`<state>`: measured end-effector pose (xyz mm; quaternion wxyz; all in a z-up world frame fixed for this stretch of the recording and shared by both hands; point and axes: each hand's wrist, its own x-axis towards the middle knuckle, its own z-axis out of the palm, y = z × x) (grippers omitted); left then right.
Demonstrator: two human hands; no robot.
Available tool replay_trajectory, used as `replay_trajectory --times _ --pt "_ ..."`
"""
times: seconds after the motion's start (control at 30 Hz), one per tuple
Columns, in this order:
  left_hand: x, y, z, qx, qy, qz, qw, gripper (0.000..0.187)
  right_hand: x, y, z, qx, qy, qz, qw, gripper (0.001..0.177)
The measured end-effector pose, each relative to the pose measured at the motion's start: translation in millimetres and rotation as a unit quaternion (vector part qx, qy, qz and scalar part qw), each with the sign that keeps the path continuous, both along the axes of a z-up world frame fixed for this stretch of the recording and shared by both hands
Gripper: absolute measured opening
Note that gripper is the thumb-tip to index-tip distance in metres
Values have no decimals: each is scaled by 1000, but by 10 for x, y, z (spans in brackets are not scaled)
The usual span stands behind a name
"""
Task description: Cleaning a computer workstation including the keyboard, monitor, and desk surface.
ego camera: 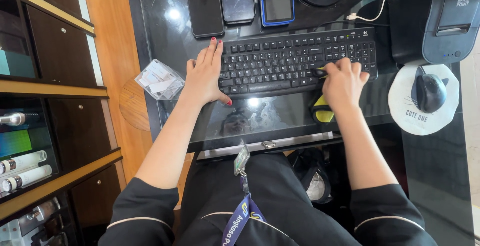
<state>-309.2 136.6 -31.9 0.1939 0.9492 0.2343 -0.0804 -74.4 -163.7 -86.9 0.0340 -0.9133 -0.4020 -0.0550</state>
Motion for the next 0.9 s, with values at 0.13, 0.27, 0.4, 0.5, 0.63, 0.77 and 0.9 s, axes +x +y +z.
replay_trajectory --times 0.13,0.27,0.4,0.5,0.63,0.77,0.9 --pt "-3 -18 -15 -7 7 5 1000 167 -306 245 -35 40 50 42 997 25" --pt "-20 11 -34 -1 -2 2 1000 168 -387 240 40 69 45 45 996 25" --pt "-44 18 -59 -11 -20 0 1000 169 -419 267 -56 61 21 0 998 26" --pt "-38 25 -65 -20 -22 3 1000 170 -731 590 5 71 43 44 996 26" --pt "-65 29 -92 -21 -33 3 999 170 -1210 1114 125 74 65 84 992 24" --pt "-62 29 -97 -39 -49 11 998 169 -1556 1378 123 92 103 173 975 32" --pt "-110 51 -123 -28 -49 10 998 170 -1431 1213 293 103 50 219 969 45"
